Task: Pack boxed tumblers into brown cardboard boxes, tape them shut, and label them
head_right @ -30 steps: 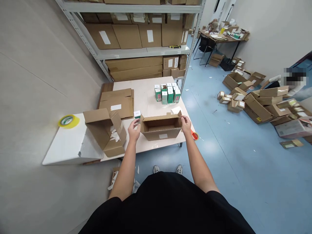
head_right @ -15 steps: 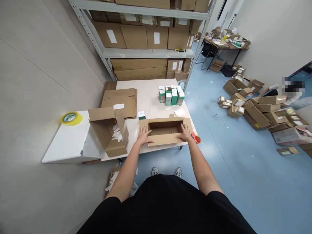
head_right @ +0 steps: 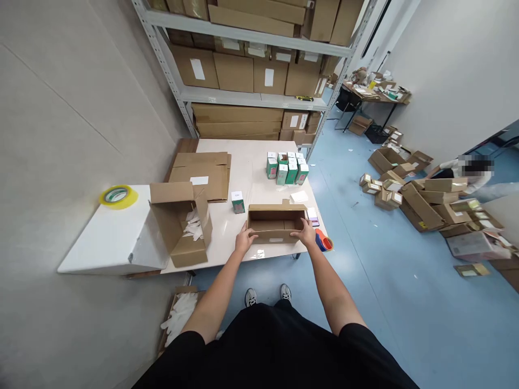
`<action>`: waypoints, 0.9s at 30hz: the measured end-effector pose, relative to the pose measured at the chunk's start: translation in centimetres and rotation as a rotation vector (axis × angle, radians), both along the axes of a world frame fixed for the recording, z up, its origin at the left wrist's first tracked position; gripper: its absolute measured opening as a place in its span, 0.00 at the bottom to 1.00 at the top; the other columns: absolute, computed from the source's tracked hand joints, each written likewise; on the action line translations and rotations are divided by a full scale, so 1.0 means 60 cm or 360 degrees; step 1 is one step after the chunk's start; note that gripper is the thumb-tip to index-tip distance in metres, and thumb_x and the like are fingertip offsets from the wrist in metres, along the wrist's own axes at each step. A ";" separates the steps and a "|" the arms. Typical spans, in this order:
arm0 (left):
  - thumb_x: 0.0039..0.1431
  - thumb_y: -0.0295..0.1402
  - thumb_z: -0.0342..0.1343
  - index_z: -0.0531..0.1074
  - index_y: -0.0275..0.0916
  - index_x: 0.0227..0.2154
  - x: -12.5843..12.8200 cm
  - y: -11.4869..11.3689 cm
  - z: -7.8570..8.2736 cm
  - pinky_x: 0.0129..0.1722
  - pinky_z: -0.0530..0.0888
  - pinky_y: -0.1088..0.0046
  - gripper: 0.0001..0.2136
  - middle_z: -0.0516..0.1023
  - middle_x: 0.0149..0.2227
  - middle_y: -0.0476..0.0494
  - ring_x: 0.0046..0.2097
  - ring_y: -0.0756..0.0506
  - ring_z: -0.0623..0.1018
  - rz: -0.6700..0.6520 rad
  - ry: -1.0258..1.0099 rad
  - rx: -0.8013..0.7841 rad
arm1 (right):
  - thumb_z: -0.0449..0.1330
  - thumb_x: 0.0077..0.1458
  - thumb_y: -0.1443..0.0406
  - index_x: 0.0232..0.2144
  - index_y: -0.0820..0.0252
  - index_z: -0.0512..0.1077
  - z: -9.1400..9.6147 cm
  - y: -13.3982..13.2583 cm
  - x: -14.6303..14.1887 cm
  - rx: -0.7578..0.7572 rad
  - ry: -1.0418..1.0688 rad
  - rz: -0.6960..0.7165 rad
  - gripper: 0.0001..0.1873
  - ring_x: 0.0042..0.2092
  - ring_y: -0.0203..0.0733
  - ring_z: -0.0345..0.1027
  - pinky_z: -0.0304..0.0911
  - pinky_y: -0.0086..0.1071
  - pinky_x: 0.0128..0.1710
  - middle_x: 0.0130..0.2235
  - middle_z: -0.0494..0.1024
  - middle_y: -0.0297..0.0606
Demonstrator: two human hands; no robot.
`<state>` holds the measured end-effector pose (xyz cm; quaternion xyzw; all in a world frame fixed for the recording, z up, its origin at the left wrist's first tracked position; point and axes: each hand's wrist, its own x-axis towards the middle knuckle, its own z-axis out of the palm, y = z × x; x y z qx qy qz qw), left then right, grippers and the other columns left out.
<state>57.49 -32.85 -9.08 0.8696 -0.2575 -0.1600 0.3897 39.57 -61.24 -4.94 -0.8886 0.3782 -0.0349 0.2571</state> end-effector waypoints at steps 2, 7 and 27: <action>0.57 0.29 0.69 0.81 0.43 0.35 0.006 -0.001 0.003 0.63 0.73 0.61 0.04 0.60 0.74 0.42 0.66 0.35 0.74 -0.0003 -0.0025 0.0012 | 0.76 0.44 0.47 0.71 0.48 0.61 0.010 -0.010 0.011 -0.0017 0.0139 0.0070 0.56 0.58 0.60 0.74 0.71 0.45 0.54 0.67 0.65 0.51; 0.52 0.26 0.71 0.82 0.41 0.36 -0.016 0.018 0.002 0.65 0.72 0.62 0.08 0.57 0.75 0.38 0.67 0.34 0.74 -0.0031 0.0005 -0.0009 | 0.60 0.63 0.45 0.75 0.45 0.53 0.025 -0.017 0.047 -0.0313 0.0099 0.0266 0.44 0.74 0.63 0.49 0.59 0.51 0.66 0.75 0.53 0.49; 0.53 0.26 0.69 0.80 0.39 0.34 -0.210 0.050 -0.020 0.68 0.68 0.57 0.06 0.56 0.76 0.35 0.71 0.35 0.68 0.0334 0.0021 -0.0047 | 0.64 0.65 0.49 0.66 0.45 0.68 0.006 -0.057 0.197 -0.0454 0.0509 0.0835 0.31 0.69 0.59 0.56 0.50 0.56 0.65 0.66 0.67 0.52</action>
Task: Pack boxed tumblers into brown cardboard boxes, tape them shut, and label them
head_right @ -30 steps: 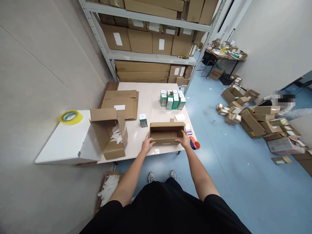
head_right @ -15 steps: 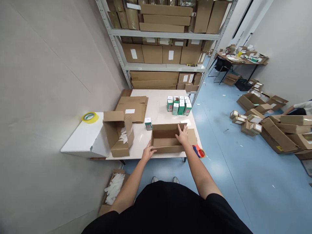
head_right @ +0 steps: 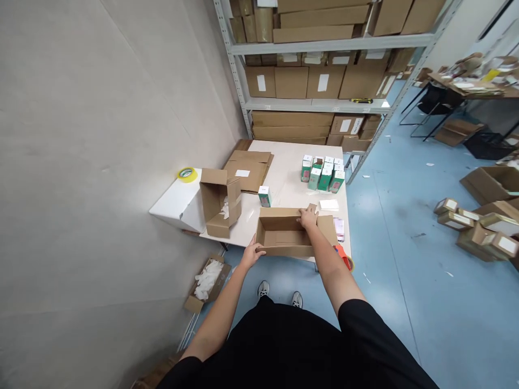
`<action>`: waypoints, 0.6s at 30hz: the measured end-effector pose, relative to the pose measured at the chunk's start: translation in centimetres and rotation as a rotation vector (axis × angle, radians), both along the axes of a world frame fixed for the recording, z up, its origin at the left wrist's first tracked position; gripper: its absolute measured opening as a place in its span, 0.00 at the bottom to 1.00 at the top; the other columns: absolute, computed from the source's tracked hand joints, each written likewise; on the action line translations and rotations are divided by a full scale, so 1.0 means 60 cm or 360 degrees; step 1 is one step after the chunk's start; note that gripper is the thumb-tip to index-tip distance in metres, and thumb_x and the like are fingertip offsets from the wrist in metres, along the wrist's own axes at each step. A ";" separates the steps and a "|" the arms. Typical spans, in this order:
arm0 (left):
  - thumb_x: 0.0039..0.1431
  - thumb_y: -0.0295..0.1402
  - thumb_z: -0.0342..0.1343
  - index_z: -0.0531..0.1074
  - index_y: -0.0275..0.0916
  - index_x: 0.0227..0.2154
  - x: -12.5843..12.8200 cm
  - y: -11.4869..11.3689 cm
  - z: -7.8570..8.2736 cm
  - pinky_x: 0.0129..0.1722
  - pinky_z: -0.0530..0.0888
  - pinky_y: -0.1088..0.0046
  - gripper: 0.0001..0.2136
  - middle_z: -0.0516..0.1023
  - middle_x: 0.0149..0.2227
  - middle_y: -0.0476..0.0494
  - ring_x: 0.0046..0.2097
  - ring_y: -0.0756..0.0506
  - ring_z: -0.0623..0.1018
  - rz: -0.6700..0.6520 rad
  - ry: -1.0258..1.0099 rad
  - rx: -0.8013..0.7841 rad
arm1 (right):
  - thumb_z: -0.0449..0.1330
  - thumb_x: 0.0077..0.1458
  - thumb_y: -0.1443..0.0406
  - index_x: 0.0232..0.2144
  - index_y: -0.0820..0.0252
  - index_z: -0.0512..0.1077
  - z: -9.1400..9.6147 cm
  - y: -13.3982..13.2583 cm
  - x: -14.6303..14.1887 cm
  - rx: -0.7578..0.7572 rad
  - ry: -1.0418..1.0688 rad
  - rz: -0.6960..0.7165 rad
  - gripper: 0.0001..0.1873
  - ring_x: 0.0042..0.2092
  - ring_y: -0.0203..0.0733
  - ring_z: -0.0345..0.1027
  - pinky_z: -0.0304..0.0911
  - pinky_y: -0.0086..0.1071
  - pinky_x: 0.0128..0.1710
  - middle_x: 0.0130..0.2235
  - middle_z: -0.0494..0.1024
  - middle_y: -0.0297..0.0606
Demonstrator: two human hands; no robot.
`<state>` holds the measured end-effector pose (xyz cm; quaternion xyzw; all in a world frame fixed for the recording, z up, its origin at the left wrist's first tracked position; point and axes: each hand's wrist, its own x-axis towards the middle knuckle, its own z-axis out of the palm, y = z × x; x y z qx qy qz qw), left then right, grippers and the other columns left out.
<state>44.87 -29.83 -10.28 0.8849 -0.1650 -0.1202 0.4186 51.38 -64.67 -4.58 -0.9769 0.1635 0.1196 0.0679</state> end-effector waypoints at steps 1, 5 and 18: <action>0.54 0.26 0.69 0.80 0.39 0.34 -0.003 -0.001 0.000 0.68 0.68 0.57 0.06 0.56 0.76 0.35 0.71 0.35 0.68 0.0026 0.0003 0.0011 | 0.62 0.66 0.48 0.64 0.47 0.70 -0.004 -0.005 0.001 0.0018 0.0019 0.0036 0.27 0.67 0.58 0.60 0.52 0.54 0.63 0.64 0.70 0.52; 0.56 0.25 0.66 0.79 0.40 0.35 -0.008 -0.007 0.002 0.68 0.67 0.58 0.05 0.56 0.75 0.34 0.70 0.36 0.69 0.0097 0.0004 0.0013 | 0.53 0.71 0.47 0.54 0.53 0.79 -0.013 -0.022 -0.004 0.0014 0.0049 0.0203 0.24 0.57 0.56 0.71 0.57 0.48 0.58 0.54 0.79 0.53; 0.53 0.26 0.68 0.80 0.41 0.34 -0.080 0.070 0.008 0.65 0.71 0.60 0.06 0.58 0.75 0.38 0.69 0.36 0.71 0.0253 0.0028 -0.0058 | 0.60 0.65 0.52 0.69 0.53 0.66 0.039 0.044 -0.015 0.0253 -0.0148 0.0284 0.33 0.66 0.58 0.63 0.60 0.49 0.63 0.65 0.72 0.49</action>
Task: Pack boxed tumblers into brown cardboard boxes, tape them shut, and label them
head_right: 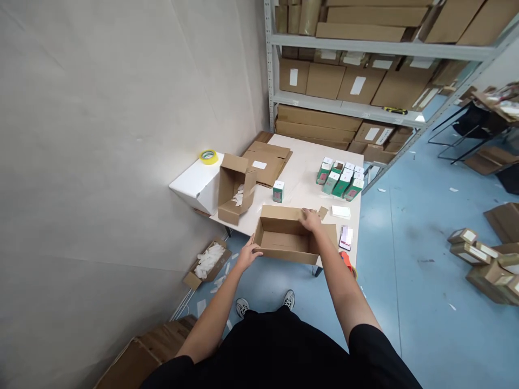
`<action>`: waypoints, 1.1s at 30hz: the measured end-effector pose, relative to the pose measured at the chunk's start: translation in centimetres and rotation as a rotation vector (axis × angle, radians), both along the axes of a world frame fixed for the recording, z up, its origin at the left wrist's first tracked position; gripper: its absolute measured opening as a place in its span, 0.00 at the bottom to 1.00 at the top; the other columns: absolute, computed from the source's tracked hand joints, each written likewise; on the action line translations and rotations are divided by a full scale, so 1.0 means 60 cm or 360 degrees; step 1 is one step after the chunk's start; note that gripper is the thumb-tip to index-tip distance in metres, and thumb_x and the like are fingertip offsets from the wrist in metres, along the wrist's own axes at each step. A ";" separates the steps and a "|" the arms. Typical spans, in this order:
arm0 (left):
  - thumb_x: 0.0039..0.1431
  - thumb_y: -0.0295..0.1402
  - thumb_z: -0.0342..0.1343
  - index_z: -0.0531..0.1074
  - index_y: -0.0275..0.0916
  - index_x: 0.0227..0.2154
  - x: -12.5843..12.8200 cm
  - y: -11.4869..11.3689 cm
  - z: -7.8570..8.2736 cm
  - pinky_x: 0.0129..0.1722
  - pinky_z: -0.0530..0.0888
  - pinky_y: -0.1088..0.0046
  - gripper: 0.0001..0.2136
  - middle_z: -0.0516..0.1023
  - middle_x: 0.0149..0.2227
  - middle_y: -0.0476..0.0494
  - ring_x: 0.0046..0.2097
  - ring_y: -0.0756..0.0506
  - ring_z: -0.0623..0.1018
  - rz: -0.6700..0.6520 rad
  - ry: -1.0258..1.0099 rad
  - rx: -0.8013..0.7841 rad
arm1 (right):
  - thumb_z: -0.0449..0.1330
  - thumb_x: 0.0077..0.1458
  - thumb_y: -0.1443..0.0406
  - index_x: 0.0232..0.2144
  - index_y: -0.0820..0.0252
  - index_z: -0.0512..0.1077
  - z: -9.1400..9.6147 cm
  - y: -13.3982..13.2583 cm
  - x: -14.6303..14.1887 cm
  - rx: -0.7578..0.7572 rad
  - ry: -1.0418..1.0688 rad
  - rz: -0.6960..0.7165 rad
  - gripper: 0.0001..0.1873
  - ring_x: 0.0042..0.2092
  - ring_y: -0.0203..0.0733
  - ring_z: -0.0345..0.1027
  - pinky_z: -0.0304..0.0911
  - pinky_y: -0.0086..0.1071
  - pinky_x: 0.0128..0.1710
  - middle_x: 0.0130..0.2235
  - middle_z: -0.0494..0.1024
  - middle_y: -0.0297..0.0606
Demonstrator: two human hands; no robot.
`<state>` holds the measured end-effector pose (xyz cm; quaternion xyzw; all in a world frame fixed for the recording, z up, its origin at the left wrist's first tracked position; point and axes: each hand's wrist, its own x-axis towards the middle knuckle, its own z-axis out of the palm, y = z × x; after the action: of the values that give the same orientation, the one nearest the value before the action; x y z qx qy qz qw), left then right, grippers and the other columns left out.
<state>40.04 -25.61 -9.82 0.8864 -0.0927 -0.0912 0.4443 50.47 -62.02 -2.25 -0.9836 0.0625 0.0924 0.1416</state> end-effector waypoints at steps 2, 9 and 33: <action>0.53 0.26 0.68 0.81 0.41 0.34 -0.025 0.045 0.001 0.64 0.72 0.60 0.06 0.57 0.75 0.38 0.68 0.36 0.73 0.0060 0.0008 -0.0006 | 0.60 0.64 0.52 0.70 0.54 0.64 0.012 0.045 0.007 0.0122 -0.0166 0.0067 0.35 0.67 0.57 0.62 0.59 0.47 0.66 0.66 0.70 0.48; 0.52 0.27 0.68 0.81 0.42 0.33 -0.100 0.217 0.004 0.62 0.74 0.58 0.06 0.57 0.75 0.40 0.63 0.35 0.77 0.0266 0.0068 0.0024 | 0.57 0.64 0.53 0.71 0.55 0.62 0.040 0.260 0.044 0.0283 -0.0392 0.0281 0.36 0.71 0.55 0.57 0.56 0.46 0.70 0.70 0.65 0.47; 0.54 0.34 0.66 0.83 0.43 0.33 -0.111 0.570 0.011 0.64 0.72 0.57 0.04 0.74 0.66 0.39 0.65 0.35 0.75 0.0583 0.0233 -0.0065 | 0.63 0.59 0.65 0.67 0.59 0.68 -0.089 0.636 0.350 -0.0275 0.0346 0.0785 0.34 0.57 0.55 0.74 0.67 0.39 0.60 0.66 0.67 0.54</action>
<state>33.36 8.57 -9.14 0.8702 0.1009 -0.0711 0.4770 71.48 -23.85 -7.60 -0.9619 -0.1564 0.2232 0.0230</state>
